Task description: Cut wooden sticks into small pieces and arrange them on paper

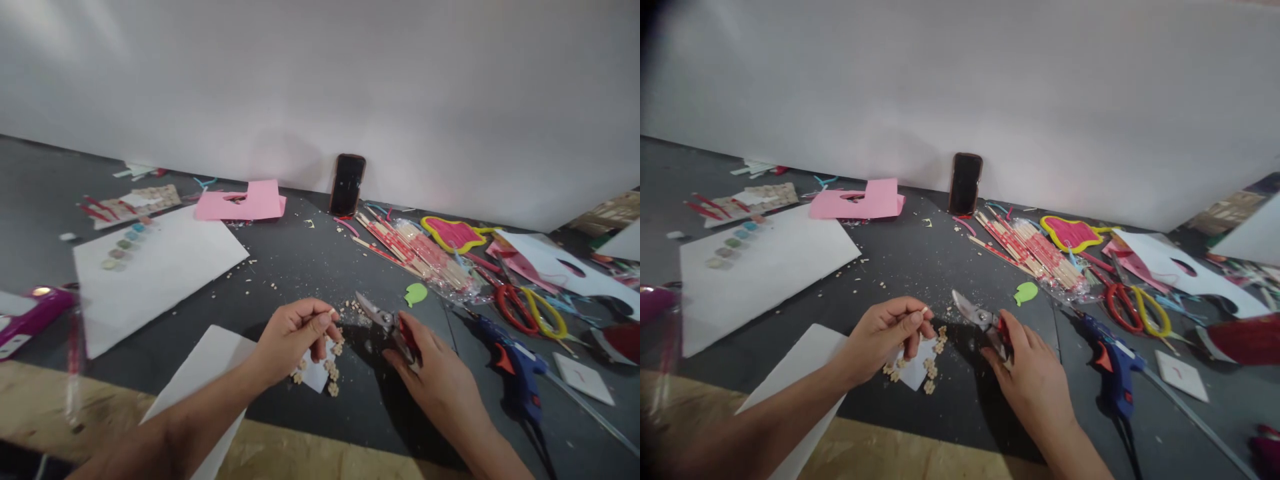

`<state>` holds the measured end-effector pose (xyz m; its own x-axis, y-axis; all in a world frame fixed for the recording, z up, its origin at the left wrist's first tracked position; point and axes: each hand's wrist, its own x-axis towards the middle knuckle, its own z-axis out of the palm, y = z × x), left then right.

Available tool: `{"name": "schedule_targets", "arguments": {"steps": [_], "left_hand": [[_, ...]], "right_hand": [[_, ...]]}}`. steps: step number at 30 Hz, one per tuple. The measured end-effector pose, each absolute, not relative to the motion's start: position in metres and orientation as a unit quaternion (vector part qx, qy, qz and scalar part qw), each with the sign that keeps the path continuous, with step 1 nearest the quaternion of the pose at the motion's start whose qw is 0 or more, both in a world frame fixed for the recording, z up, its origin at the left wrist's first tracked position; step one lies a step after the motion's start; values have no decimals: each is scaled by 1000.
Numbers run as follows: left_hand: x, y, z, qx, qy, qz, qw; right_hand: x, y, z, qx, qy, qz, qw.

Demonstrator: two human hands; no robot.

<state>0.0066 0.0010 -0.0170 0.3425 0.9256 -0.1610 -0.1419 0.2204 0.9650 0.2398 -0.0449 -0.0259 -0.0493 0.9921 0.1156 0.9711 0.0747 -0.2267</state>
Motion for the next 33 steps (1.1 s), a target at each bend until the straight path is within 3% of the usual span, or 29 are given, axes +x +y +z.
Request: {"name": "schedule_targets", "arguments": {"steps": [7, 15, 23, 33], "left_hand": [[3, 10, -17, 391, 387, 465, 694], [-3, 16, -15, 332, 352, 506, 714], [-5, 16, -14, 326, 314, 514, 729], [-10, 21, -13, 330, 285, 523, 733]], "right_hand": [[254, -29, -25, -725, -672, 20, 149], [256, -22, -17, -747, -660, -43, 74], [230, 33, 28, -641, -768, -17, 2], [201, 133, -5, -654, -755, 1, -43]]}}
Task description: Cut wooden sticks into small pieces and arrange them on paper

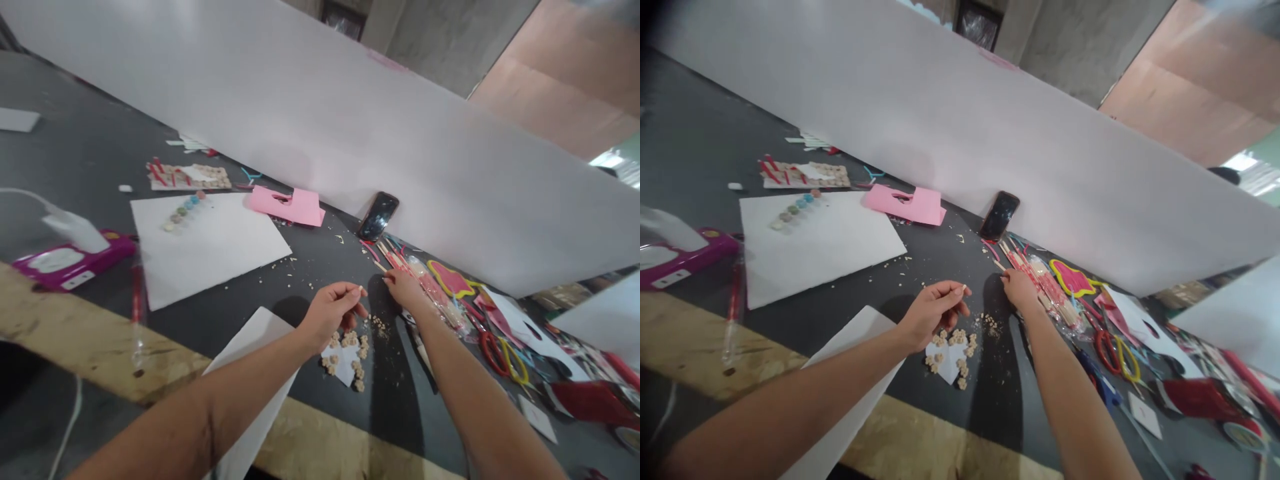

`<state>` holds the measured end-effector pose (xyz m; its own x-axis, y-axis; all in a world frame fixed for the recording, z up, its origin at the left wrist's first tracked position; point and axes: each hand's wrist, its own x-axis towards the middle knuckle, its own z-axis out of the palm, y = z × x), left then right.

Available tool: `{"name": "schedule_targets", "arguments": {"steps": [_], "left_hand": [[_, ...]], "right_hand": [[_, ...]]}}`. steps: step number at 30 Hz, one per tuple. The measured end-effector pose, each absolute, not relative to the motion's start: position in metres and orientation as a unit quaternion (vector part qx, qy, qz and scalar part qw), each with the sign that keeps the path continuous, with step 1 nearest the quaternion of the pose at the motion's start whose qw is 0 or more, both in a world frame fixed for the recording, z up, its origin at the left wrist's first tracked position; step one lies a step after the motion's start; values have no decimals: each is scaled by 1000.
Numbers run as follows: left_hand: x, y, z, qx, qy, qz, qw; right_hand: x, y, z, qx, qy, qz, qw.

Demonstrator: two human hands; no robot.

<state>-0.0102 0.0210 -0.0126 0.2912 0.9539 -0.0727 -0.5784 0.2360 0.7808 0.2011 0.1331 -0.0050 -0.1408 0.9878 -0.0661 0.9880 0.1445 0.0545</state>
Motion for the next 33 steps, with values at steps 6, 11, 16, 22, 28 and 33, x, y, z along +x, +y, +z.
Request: {"name": "schedule_targets", "arguments": {"steps": [6, 11, 16, 22, 28, 33], "left_hand": [[-11, 23, -13, 328, 279, 530, 731], [-10, 21, -16, 337, 278, 522, 733], [-7, 20, -17, 349, 290, 509, 731], [-7, 19, -17, 363, 312, 498, 723], [-7, 17, -19, 374, 313, 486, 725], [-5, 15, -22, 387, 321, 474, 723]], "right_hand": [[194, 123, -1, 617, 783, -12, 72], [193, 79, 7, 552, 827, -38, 101], [195, 51, 6, 545, 831, -36, 107], [213, 38, 25, 563, 823, -23, 72], [254, 8, 42, 634, 769, -7, 85], [255, -17, 24, 678, 727, 5, 109]]}}
